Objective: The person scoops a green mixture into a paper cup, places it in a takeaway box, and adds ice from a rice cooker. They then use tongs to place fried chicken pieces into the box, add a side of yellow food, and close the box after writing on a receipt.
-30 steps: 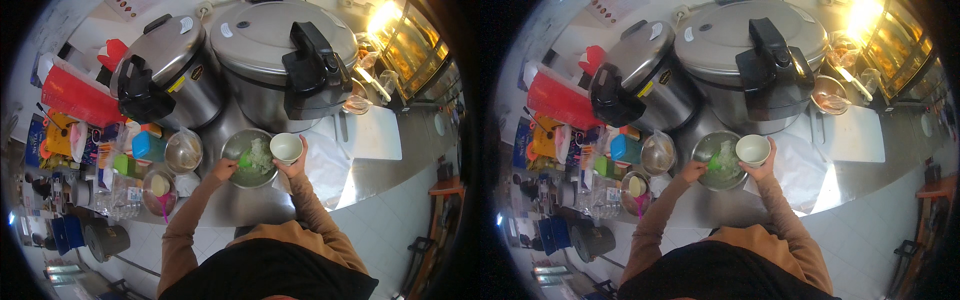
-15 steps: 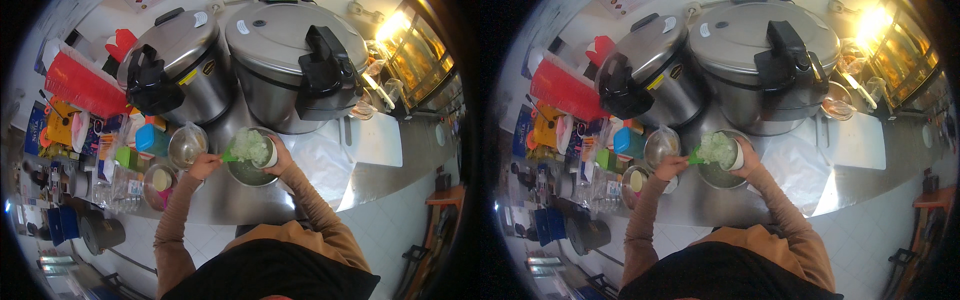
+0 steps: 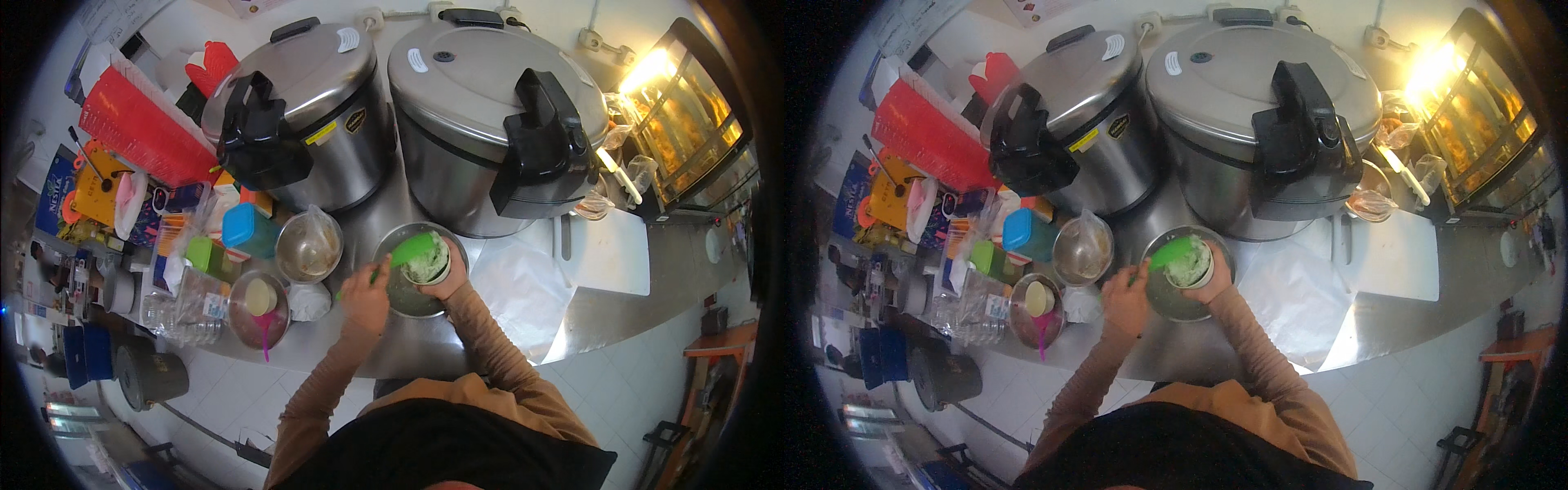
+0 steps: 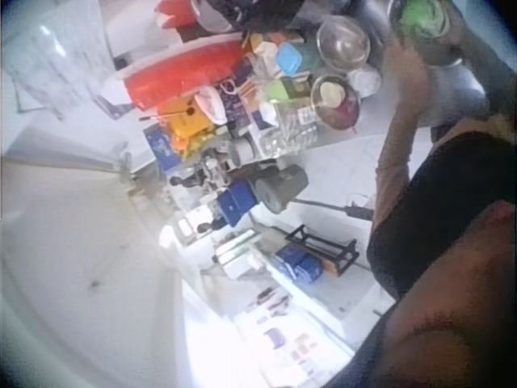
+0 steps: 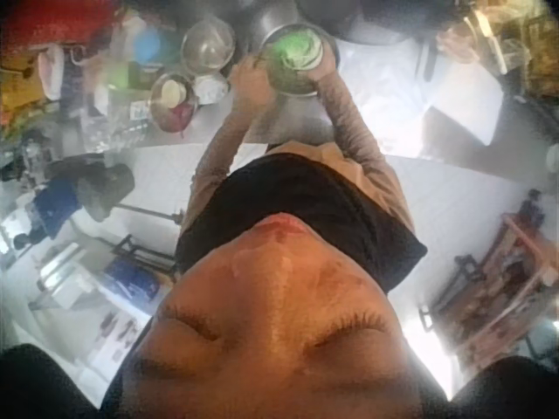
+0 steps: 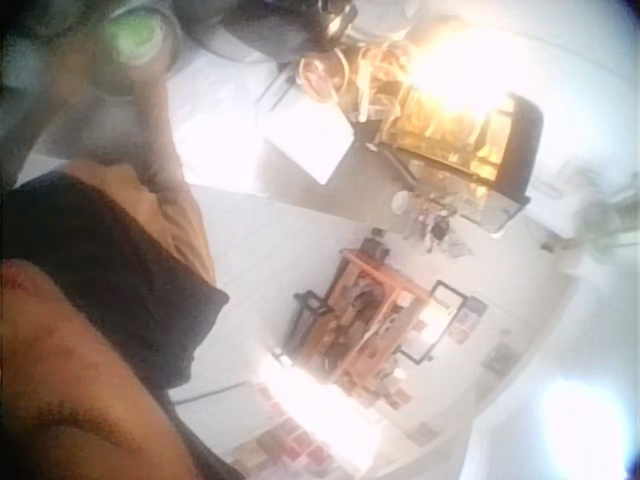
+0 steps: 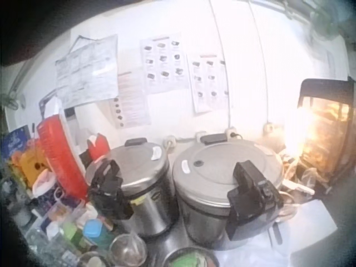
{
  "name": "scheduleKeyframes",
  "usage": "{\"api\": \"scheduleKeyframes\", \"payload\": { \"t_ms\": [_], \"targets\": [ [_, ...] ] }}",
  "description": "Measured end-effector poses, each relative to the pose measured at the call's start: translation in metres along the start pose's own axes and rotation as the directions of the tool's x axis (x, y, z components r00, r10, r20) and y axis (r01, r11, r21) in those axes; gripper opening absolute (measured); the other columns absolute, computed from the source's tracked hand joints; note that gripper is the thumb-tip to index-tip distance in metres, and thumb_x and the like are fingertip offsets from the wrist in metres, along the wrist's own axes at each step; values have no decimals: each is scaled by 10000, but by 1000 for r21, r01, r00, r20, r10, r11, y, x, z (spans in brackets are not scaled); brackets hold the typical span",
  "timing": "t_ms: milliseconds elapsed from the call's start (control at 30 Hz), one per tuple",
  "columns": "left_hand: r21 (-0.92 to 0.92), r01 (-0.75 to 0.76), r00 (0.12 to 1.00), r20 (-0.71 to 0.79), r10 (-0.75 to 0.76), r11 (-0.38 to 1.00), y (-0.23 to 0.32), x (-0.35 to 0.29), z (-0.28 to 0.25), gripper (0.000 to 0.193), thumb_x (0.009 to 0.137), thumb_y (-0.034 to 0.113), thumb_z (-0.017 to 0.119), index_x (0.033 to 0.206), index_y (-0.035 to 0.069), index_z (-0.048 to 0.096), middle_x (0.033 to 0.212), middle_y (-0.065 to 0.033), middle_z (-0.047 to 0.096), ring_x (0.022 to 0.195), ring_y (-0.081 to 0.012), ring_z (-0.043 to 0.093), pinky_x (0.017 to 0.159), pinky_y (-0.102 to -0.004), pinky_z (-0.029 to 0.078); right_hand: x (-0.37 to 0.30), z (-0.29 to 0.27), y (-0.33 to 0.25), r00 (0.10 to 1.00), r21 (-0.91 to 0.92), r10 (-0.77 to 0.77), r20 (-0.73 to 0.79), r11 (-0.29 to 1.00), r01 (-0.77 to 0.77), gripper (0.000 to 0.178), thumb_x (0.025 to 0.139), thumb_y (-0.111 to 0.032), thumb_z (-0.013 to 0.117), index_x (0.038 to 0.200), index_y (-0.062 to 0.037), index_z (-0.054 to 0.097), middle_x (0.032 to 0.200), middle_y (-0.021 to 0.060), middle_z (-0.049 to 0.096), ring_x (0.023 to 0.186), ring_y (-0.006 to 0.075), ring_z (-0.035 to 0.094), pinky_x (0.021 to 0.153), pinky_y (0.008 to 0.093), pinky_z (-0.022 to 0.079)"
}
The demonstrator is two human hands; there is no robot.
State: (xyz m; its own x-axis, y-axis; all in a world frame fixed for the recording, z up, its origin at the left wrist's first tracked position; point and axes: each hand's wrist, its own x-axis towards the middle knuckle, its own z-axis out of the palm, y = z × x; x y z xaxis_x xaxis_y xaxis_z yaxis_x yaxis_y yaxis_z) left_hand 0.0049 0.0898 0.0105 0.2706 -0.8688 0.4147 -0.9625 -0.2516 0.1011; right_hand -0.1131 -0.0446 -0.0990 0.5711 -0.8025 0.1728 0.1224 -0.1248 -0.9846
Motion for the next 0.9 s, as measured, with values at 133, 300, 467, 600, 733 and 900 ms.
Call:
{"api": "scheduleKeyframes", "payload": {
  "t_ms": [133,300,467,600,733,900],
  "targets": [
    [-542,323,946,217,-242,776,-3,-3,-23,369,798,24,470,1158,92,519,824,-143,565,716,-271,577,638,-353,457,-2,-3,-16,997,-26,-73,-31,997,73,961,368,-80,789,1211,-18,332,1118,96,488,1065,216,475,925,315,377],
    [-559,316,943,272,-191,767,17,-35,6,313,828,45,439,1135,40,495,767,-210,587,685,-353,587,613,-433,454,-5,-2,-30,996,-12,-88,-3,996,88,890,403,-92,783,1183,-23,359,1093,97,502,1043,218,488,917,319,380],
    [-258,466,813,502,-294,847,41,-30,27,287,848,84,425,1122,46,501,775,-223,591,642,-389,573,577,-463,441,-3,-5,-53,976,-406,-210,54,888,214,760,442,-113,769,1124,-48,441,1072,130,519,996,294,513,869,349,410],
    [-479,425,846,513,-148,768,2,-34,60,293,860,119,433,1135,41,496,782,-208,604,636,-372,581,543,-435,442,2,-22,-52,953,-396,-279,122,867,304,747,426,-106,749,1113,-64,458,1056,155,514,1007,338,486,871,364,401],
    [-613,726,667,738,-103,311,-16,-3,6,283,859,122,440,1110,19,520,797,-197,608,656,-359,580,537,-414,439,3,-34,-63,967,-335,-242,81,907,255,748,419,-87,730,1114,-64,456,1049,155,512,1030,339,472,874,367,398],
    [-451,356,921,315,-228,818,50,-41,33,242,848,118,457,1044,25,564,735,-179,596,623,-315,567,555,-385,439,6,-31,-52,954,-417,-296,41,863,285,741,442,-145,773,1101,-32,453,1037,138,517,979,293,516,852,342,413]
  ]
}}
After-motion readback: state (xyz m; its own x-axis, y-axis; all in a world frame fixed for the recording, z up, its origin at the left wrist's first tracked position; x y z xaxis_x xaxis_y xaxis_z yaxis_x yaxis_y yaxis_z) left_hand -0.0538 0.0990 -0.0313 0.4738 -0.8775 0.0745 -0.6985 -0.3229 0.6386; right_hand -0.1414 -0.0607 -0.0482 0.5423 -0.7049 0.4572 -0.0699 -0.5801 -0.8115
